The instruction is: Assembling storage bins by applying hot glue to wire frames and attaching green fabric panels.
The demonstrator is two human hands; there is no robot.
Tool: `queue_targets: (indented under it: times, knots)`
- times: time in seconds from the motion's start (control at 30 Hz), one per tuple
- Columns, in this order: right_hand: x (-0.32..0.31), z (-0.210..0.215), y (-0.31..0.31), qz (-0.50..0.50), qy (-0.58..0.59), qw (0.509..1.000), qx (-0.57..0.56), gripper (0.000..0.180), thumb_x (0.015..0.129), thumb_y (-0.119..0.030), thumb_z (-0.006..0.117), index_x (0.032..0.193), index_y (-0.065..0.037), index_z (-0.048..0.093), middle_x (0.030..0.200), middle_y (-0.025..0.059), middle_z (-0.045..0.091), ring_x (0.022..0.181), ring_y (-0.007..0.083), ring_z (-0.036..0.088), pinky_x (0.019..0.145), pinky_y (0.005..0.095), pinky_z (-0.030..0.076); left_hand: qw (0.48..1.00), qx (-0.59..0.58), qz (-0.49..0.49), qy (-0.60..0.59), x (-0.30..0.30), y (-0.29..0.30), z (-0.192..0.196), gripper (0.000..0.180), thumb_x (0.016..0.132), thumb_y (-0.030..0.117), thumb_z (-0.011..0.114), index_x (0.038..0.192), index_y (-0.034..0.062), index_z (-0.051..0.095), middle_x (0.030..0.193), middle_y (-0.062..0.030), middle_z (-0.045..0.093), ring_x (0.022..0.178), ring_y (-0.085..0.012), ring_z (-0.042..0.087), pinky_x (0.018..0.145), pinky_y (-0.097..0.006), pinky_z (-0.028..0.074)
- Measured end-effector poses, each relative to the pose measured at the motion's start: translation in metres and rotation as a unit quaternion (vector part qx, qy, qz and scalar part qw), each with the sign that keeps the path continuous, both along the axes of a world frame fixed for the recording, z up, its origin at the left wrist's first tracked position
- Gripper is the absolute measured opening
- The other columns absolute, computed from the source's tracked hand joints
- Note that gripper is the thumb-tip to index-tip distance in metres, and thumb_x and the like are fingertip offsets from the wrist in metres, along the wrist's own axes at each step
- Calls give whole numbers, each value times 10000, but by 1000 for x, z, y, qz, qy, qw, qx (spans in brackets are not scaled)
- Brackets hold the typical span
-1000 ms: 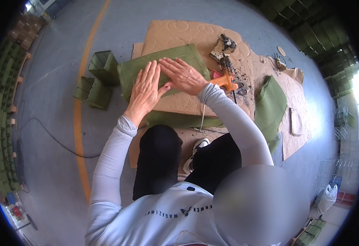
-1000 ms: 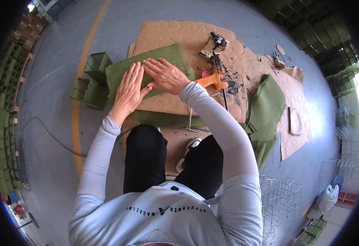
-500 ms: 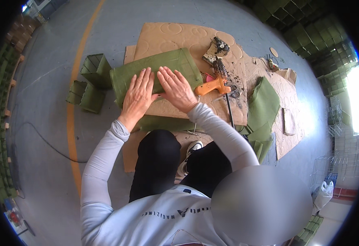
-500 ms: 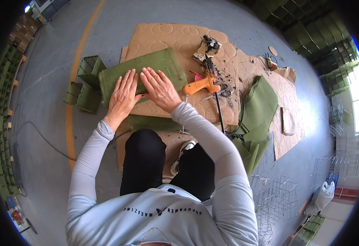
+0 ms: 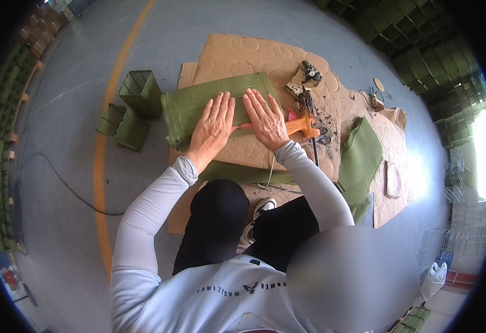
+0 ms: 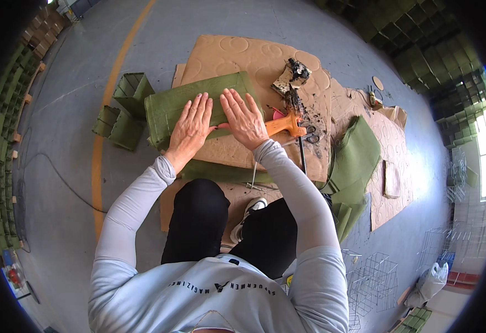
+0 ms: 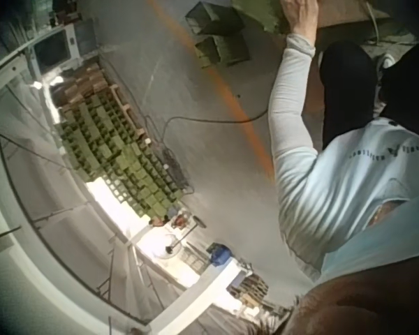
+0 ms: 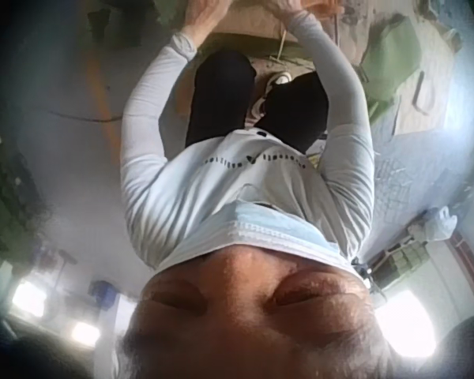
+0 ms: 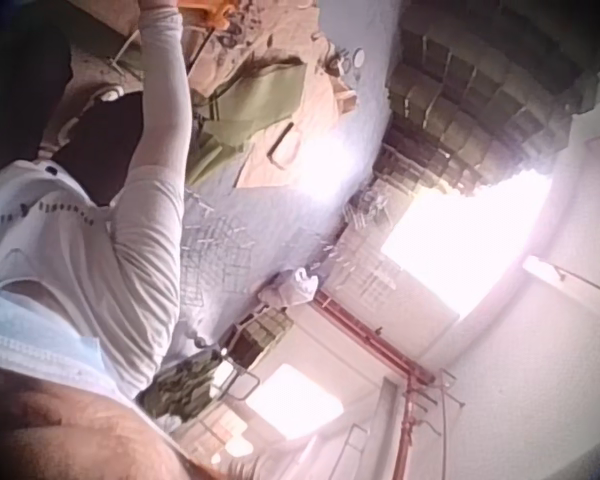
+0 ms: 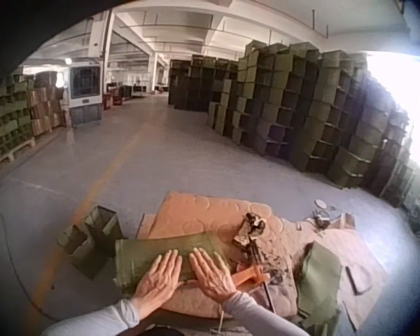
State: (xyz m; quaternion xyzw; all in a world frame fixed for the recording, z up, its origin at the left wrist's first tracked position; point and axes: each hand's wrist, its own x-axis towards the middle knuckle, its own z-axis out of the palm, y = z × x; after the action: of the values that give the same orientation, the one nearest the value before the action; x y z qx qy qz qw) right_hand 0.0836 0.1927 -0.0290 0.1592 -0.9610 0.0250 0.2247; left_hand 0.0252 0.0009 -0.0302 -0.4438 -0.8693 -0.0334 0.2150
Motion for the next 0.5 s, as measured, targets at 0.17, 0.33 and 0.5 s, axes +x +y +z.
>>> queue_targets:
  times: [0.17, 0.33, 0.5]
  knots:
    - [13, -3, 4, 4, -6, 1000, -22, 820, 836, -378, 644, 1480, -10, 293, 1545, 160, 313, 1440, 294, 296, 1160, 477, 254, 1000, 6, 16, 25, 13, -26, -12, 793, 890, 427, 593, 1472, -29, 306, 1551, -163, 308, 1439, -287, 295, 1176, -447, 247]
    - [1, 34, -10, 73, -34, 997, 2, 808, 867, -449, 595, 1476, -9, 297, 1540, 151, 323, 1422, 285, 321, 1167, 449, 257, 997, 64, 3, -33, 8, -61, 20, 806, 886, 452, 588, 1472, -28, 311, 1554, -170, 297, 1447, -286, 277, 1179, -450, 235]
    - [-34, 14, -31, 106, -3, 994, 37, 734, 933, -516, 460, 1463, -22, 342, 1506, 135, 387, 1408, 277, 344, 1144, 440, 298, 999, 43, 21, -22, -11, -49, 5, 762, 886, 418, 601, 1456, -18, 345, 1540, -160, 325, 1435, -282, 298, 1169, -447, 257]
